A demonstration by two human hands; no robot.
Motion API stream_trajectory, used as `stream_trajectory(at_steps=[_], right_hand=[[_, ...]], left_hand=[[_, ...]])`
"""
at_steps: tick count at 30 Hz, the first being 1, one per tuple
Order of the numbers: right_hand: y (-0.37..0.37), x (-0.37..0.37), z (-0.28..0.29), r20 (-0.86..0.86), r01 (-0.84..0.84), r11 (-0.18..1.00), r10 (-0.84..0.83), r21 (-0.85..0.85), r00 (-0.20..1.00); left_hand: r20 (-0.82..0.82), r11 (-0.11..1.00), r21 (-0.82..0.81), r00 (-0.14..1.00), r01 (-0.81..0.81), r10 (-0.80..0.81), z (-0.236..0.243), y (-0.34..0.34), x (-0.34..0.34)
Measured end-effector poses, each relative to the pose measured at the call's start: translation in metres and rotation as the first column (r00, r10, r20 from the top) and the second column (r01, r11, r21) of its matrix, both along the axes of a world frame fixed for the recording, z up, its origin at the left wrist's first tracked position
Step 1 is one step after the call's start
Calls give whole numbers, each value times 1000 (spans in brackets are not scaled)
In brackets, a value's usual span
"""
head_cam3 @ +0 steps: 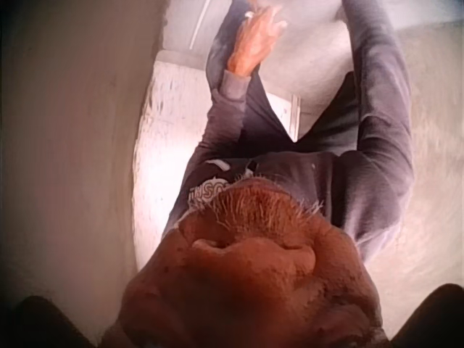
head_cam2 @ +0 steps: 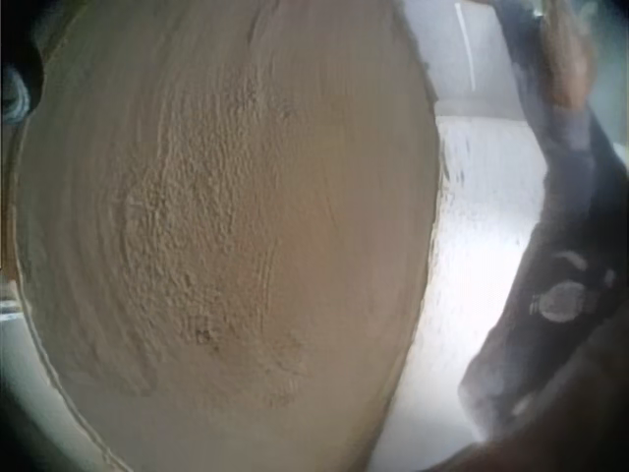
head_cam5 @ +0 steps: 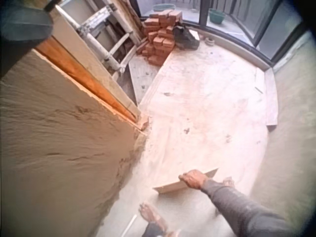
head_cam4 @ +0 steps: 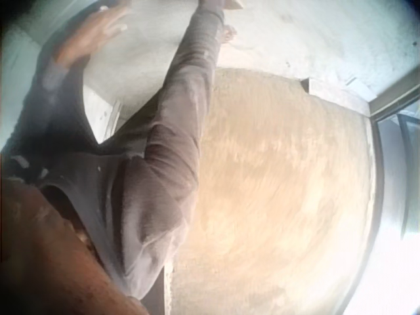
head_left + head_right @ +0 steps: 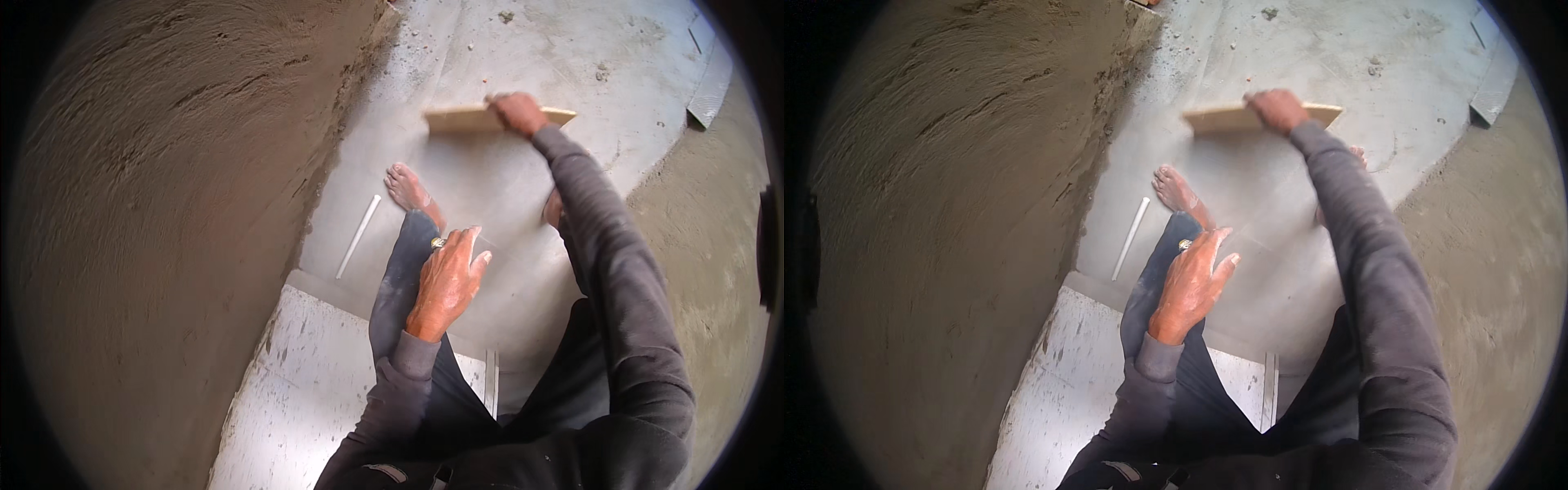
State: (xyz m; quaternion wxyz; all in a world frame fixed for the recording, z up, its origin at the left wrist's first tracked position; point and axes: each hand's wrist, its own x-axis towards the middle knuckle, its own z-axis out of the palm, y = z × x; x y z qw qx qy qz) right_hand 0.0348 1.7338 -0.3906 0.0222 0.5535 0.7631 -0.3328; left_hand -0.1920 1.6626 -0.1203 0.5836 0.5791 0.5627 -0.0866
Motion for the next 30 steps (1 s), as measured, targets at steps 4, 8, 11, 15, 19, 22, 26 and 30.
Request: stream_trajectory(at_steps=[4,8,11,15,19,22,26,30], right_hand=[[61,32,21,57,374,905,-392,200,918],[59,13,33,-44,195,972,-191,133,981],[28,-53,21,-191,-78,981,112,177,975],[32,-137,23,-117,-182,966,205,183,972],[72,-110,5,30,-136,950,133,282,991],[110,-46,-7,27,-20,946,12,323,1000],[154,16,9,60,157,881,-204,446,977],[133,16,15,16,122,891,-143,438,990]], left_hand=[[-54,999,-45,998,-17,15,0,10,-10],[-25,999,-41,999,-30,29,-10,9,-12],[-40,999,-44,999,-7,5,-14,16,-3],[-54,999,-40,999,2,-4,-17,21,-6],[-65,999,-39,998,-15,12,-13,27,-8],[-53,999,-41,998,-16,14,-13,30,-8],[-38,1000,-7,999,-1,1,-19,28,-10],[-33,1000,-8,999,-24,23,-18,32,-10]])
